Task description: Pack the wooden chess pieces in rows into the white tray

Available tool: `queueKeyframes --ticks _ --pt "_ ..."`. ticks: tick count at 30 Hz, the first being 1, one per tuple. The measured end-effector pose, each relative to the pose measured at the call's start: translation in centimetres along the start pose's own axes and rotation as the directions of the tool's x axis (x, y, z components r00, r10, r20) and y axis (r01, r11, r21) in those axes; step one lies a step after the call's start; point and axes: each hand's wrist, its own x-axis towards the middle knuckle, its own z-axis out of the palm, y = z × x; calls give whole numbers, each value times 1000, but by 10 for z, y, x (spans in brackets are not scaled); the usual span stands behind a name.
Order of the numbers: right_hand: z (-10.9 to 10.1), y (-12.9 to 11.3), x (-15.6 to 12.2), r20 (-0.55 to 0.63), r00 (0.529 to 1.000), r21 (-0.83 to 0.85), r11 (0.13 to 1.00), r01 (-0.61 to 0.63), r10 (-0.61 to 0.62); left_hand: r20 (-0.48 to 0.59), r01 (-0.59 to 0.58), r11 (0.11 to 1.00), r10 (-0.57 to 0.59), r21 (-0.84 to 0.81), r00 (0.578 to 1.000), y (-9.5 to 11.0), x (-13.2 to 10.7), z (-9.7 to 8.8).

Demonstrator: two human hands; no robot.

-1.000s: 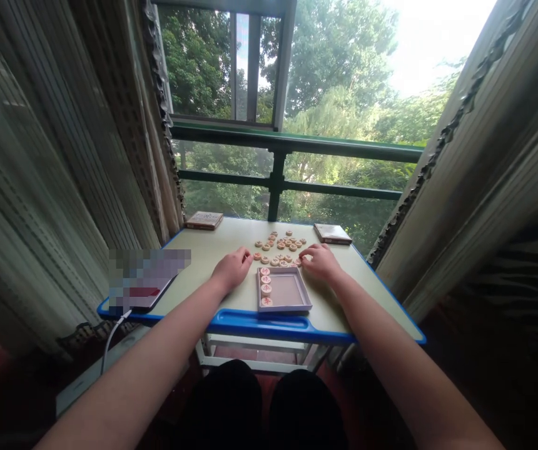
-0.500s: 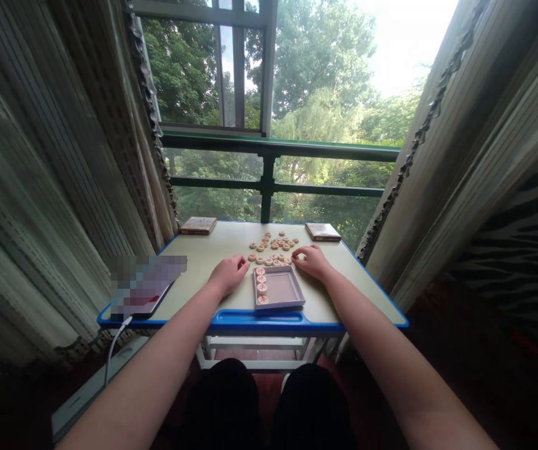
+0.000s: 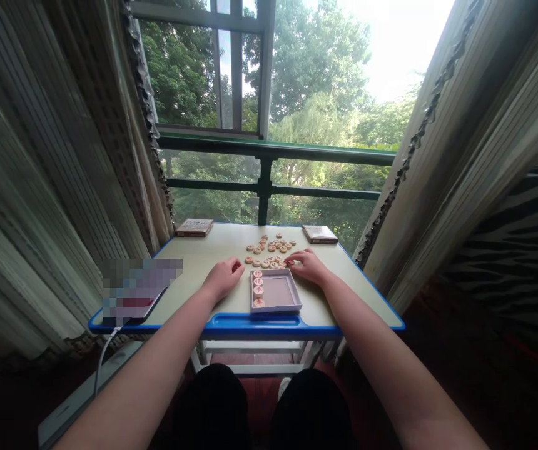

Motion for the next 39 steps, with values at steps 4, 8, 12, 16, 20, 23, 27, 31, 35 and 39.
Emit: queueKeyframes --ticks 4,8,12,16,20,23,27,31,35,39 --pt "3 2 1 -19 1000 -22 1000 -1 1 4 1 1000 -1 16 1000 1 0 0" --pt "6 5 3 14 1000 -1 1000 29 -29 21 -21 997 20 77 1000 3 -2 0" --pt "8 6 4 12 1000 0 1000 26 -26 43 -47 991 42 126 998 5 -4 1" --pt "10 6 4 -19 1000 -7 1000 22 -22 42 -50 989 45 137 998 5 -3 2" --pt "9 7 5 -20 999 -19 999 50 -51 46 -52 986 45 159 998 5 -1 2" --pt "8 6 6 -34 999 -53 998 31 -32 42 -37 987 31 159 999 5 -1 2" --pt "7 4 6 -48 999 -64 998 7 -10 31 -8 984 2 179 1000 5 2 4" --pt "6 4 6 -37 999 -37 999 10 -11 29 5 974 -12 226 1000 5 4 5" --pt "4 3 4 4 1000 27 999 -26 26 32 -10 971 2 239 999 6 4 5" --pt "3 1 3 6 999 40 998 -44 44 33 -26 972 19 232 999 7 2 4"
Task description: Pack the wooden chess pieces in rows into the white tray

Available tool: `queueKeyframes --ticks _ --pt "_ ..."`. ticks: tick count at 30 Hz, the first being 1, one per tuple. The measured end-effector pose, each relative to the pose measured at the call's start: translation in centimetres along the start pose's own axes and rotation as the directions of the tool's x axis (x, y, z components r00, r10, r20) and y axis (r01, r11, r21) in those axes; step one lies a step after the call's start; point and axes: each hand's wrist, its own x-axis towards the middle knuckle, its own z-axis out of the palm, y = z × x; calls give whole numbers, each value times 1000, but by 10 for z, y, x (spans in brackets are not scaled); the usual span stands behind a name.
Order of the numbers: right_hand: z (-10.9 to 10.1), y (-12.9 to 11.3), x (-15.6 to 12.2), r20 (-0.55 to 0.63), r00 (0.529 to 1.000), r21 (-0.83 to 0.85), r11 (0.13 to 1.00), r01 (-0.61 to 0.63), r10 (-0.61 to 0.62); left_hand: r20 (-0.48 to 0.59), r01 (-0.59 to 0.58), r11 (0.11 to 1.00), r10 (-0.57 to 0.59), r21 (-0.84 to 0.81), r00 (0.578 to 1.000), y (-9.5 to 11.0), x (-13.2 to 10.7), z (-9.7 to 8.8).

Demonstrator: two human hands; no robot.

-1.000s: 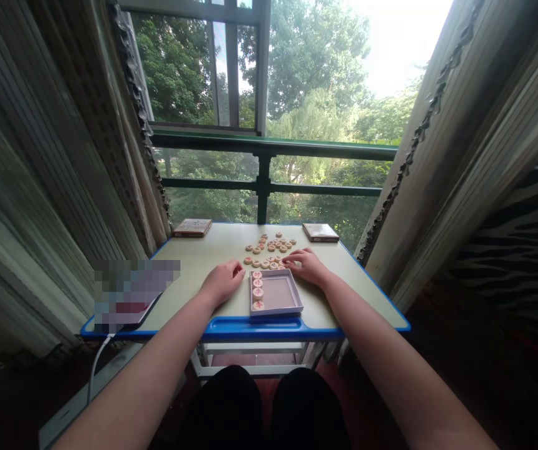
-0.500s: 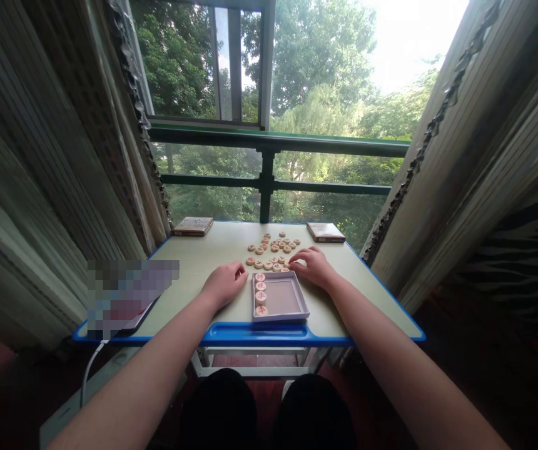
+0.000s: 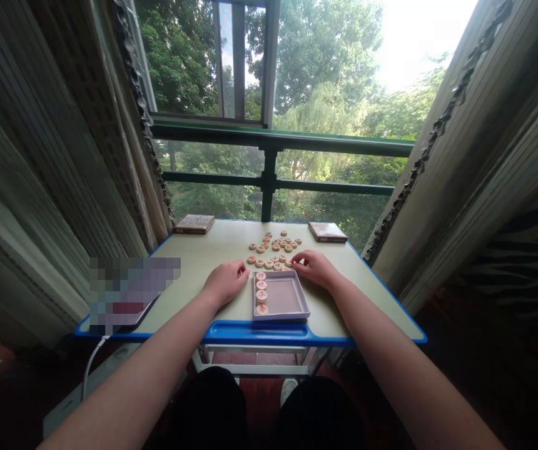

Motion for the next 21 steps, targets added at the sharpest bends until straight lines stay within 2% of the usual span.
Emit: queueKeyframes --ticks 10,14,16,17,18,21 --pt "2 6 4 -21 1000 -44 999 -1 0 26 77 996 -78 36 997 2 5 2" --pt "2 7 4 -6 999 -23 998 54 -54 104 65 995 -72 69 992 1 19 -1" --pt "3 8 3 5 996 -18 996 86 -86 164 54 998 -58 29 985 1 29 -5" --pt "4 8 3 9 996 -16 995 94 -94 161 45 999 -42 -11 986 0 34 -7" --pt "4 9 3 9 995 -11 995 98 -98 117 30 998 -23 -56 993 0 38 -8" --pt "7 10 5 -22 997 12 997 78 -78 -144 -42 990 23 -134 989 -5 46 -6"
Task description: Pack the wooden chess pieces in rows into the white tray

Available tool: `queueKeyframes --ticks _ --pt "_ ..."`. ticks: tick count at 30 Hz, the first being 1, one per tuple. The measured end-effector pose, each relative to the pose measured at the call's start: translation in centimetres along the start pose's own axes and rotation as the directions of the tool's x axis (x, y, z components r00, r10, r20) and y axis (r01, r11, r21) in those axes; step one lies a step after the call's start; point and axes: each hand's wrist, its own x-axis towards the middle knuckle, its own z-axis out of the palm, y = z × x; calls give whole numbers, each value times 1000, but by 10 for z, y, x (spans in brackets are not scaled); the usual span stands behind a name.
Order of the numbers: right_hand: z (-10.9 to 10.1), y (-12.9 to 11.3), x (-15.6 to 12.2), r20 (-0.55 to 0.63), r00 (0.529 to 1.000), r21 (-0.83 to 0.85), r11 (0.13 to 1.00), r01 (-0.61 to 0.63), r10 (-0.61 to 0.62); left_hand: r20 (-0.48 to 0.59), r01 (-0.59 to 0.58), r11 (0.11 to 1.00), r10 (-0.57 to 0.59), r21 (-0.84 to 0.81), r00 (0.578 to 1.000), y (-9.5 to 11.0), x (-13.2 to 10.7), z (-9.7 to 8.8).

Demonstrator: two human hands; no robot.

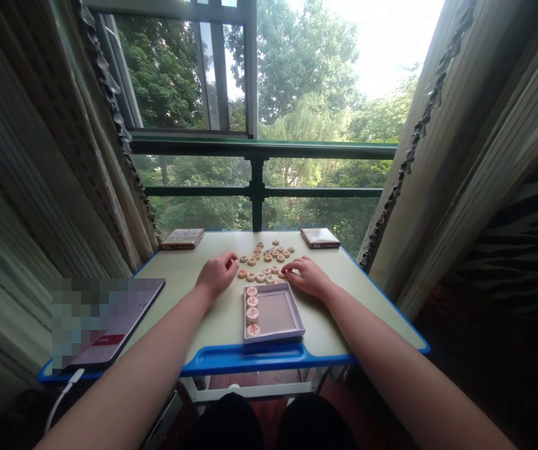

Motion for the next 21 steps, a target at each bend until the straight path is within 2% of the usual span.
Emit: queueKeyframes --ticks 1,2,7,11,16,21 --pt "0 0 1 -21 1000 9 1000 -20 20 -47 -16 1000 16 -7 999 -2 1 2" --pt "0 1 2 -44 998 17 999 -48 49 -49 -32 999 31 -15 998 -5 1 5" --pt "-5 3 6 -97 978 34 982 -185 187 21 -60 996 61 -65 998 -11 -1 14" --pt "-12 4 6 -89 984 -10 988 -153 152 50 -58 997 61 -56 997 -10 0 14" --pt "-16 1 4 -21 994 -45 993 -113 112 108 10 1000 -8 -15 994 -10 2 14" --pt "-11 1 3 61 998 -40 999 -1 4 198 38 995 -55 91 979 -10 4 15"
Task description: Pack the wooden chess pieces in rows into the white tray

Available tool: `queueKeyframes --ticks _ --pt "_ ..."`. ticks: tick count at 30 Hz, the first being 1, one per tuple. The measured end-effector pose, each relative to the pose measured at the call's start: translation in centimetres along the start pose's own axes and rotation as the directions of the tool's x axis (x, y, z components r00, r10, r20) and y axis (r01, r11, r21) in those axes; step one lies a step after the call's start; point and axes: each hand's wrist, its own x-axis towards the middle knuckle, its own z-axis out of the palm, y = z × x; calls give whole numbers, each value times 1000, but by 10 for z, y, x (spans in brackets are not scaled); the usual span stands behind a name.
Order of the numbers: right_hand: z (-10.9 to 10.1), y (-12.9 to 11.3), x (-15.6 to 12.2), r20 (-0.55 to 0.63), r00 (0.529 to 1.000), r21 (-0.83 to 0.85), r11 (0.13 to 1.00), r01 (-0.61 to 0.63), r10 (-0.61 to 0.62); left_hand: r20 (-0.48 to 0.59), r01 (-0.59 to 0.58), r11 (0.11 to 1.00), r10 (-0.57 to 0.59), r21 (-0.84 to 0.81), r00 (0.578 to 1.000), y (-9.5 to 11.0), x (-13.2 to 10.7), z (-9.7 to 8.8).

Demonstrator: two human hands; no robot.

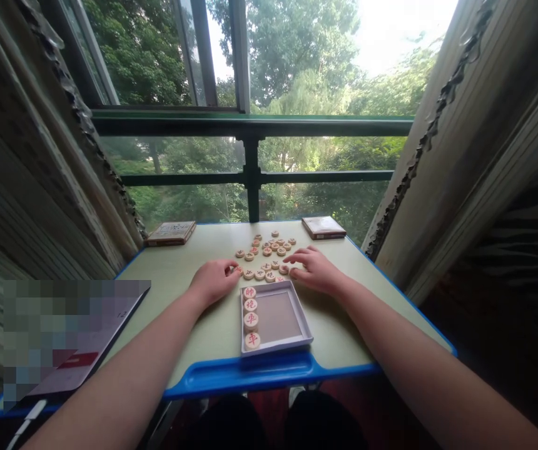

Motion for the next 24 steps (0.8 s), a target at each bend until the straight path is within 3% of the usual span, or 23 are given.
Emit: queueKeyframes --ticks 5,10,13,17,20,24 --pt "9 1 4 -29 999 -32 999 20 -21 1 -13 999 13 41 1000 2 -2 -2" --pt "12 -3 8 -70 997 -15 999 -42 41 17 -15 997 14 76 1000 5 -6 -4" --pt "8 -10 5 -167 985 18 999 -47 50 13 -9 998 8 70 1000 6 -7 -4" --pt "-2 -35 -6 -306 943 115 978 172 -130 6 10 999 -10 48 1000 6 -6 -4" --pt "-7 -58 -15 -207 898 211 878 429 -389 18 8 998 -9 55 1000 7 -4 -4" --pt "-7 -81 -24 -134 847 295 796 529 -514 13 -23 997 22 74 1000 7 -2 -3"
